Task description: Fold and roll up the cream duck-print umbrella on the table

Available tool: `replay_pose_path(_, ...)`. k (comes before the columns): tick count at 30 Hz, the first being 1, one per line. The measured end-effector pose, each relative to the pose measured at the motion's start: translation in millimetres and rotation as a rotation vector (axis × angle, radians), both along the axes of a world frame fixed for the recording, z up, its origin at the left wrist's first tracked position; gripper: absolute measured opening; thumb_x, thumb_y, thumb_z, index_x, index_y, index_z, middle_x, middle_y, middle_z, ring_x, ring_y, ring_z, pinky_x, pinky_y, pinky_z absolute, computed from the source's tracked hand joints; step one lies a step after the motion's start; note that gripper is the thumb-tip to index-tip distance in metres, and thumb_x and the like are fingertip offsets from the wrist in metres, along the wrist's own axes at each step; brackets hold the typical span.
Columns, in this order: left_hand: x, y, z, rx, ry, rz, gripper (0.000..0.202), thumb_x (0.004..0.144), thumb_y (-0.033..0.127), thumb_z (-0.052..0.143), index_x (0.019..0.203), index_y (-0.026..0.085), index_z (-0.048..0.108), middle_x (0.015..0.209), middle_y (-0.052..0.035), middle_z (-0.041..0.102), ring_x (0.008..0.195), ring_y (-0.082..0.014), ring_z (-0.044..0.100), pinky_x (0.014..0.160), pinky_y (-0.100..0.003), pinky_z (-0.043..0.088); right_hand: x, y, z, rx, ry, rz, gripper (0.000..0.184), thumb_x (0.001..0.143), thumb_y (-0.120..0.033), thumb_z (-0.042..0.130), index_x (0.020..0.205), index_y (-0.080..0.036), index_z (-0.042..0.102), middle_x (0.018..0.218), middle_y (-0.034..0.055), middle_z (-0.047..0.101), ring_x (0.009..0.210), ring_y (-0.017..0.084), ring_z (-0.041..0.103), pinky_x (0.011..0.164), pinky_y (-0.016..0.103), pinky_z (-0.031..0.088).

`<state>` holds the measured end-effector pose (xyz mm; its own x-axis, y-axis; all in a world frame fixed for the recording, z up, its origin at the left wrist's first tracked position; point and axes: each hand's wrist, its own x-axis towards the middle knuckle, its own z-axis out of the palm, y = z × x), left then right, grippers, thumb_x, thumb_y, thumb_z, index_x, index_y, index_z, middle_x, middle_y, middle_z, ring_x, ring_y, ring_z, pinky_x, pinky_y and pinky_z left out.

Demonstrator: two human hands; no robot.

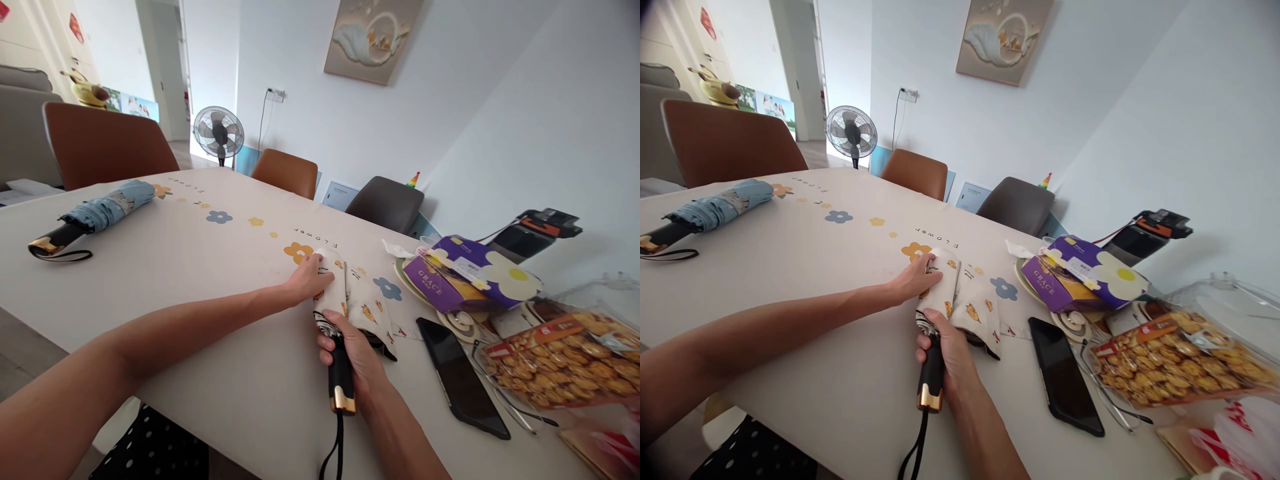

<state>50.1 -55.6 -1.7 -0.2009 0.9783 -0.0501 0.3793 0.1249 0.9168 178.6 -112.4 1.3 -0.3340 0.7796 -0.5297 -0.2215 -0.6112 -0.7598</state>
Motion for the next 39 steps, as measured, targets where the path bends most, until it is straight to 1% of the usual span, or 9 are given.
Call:
replay_pose_path(3, 0, 0, -1.9, 0.013, 0.056, -0.014, 0.051, 0.072, 0.034, 0.047, 0.120, 0.018, 0.041, 0.127, -0.0137, 0.040, 0.106, -0.0249, 0.046, 0.082, -0.031, 0.037, 1, 0, -0.2, -0.003, -0.020, 0.009, 0.023, 0.070, -0.031, 0.066, 0.070, -0.018, 0.047, 0.049, -0.0062, 0.037, 0.039, 0.006, 0.032, 0.032, 0.016, 0.030)
replay_pose_path(6, 0, 1, -2.4, 0.012, 0.086, -0.020, 0.049, 0.074, 0.035, 0.046, 0.120, 0.018, 0.041, 0.126, -0.0139, 0.040, 0.105, -0.0250, 0.047, 0.082, -0.032, 0.037, 1, -1, -0.4, 0.009, -0.016, 0.004, 0.024, 0.069, -0.031, 0.067, 0.071, -0.018, 0.047, 0.050, -0.0059, 0.039, 0.039, 0.005, 0.033, 0.033, 0.016, 0.031)
replay_pose_path(12, 1, 1, -2.2, 0.014, 0.108, -0.015, 0.046, 0.074, 0.033, 0.047, 0.118, 0.018, 0.042, 0.124, -0.0130, 0.042, 0.105, -0.0231, 0.046, 0.087, -0.032, 0.035, 2, 0, -0.4, 0.006, -0.014, 0.007, 0.024, 0.068, -0.031, 0.068, 0.071, -0.018, 0.047, 0.051, -0.0058, 0.039, 0.039, 0.005, 0.034, 0.032, 0.016, 0.031)
replay_pose_path(21, 0, 8, -11.9, 0.047, 0.156, -0.010, 0.044, 0.075, 0.035, 0.047, 0.116, 0.019, 0.042, 0.121, -0.0120, 0.043, 0.103, -0.0219, 0.047, 0.087, -0.031, 0.034, 1, 0, 1.3, -0.001, -0.012, -0.011, 0.024, 0.067, -0.029, 0.068, 0.071, -0.019, 0.047, 0.049, -0.0063, 0.038, 0.038, 0.006, 0.033, 0.032, 0.017, 0.031)
replay_pose_path(24, 0, 8, -12.8, 0.052, 0.172, -0.004, 0.044, 0.075, 0.034, 0.047, 0.116, 0.019, 0.042, 0.120, -0.0119, 0.044, 0.102, -0.0216, 0.047, 0.087, -0.030, 0.034, 1, 1, 0.9, -0.008, -0.019, 0.011, 0.025, 0.067, -0.030, 0.068, 0.071, -0.019, 0.047, 0.049, -0.0060, 0.039, 0.038, 0.006, 0.035, 0.032, 0.016, 0.031)
replay_pose_path(32, 1, 11, -16.0, 0.086, 0.213, -0.007, 0.045, 0.075, 0.033, 0.047, 0.116, 0.017, 0.042, 0.118, -0.0132, 0.045, 0.102, -0.0223, 0.049, 0.088, -0.032, 0.034, 0, 0, 1.5, 0.005, -0.015, -0.014, 0.023, 0.068, -0.029, 0.068, 0.072, -0.019, 0.047, 0.051, -0.0060, 0.038, 0.039, 0.006, 0.034, 0.031, 0.017, 0.031)
replay_pose_path(36, 1, 13, -18.1, 0.092, 0.217, -0.002, 0.044, 0.074, 0.032, 0.048, 0.116, 0.018, 0.042, 0.118, -0.0123, 0.046, 0.103, -0.0216, 0.048, 0.090, -0.031, 0.034, 0, -1, 1.0, 0.013, -0.011, -0.025, 0.024, 0.067, -0.028, 0.069, 0.073, -0.018, 0.048, 0.054, -0.0053, 0.041, 0.040, 0.005, 0.035, 0.032, 0.017, 0.033)
replay_pose_path(39, 1, 13, -18.9, 0.097, 0.213, 0.001, 0.043, 0.074, 0.032, 0.048, 0.115, 0.018, 0.043, 0.116, -0.0115, 0.046, 0.105, -0.0217, 0.048, 0.090, -0.031, 0.034, 1, 0, 0.3, 0.004, -0.023, -0.015, 0.025, 0.067, -0.030, 0.068, 0.072, -0.019, 0.047, 0.052, -0.0055, 0.041, 0.039, 0.006, 0.035, 0.032, 0.017, 0.032)
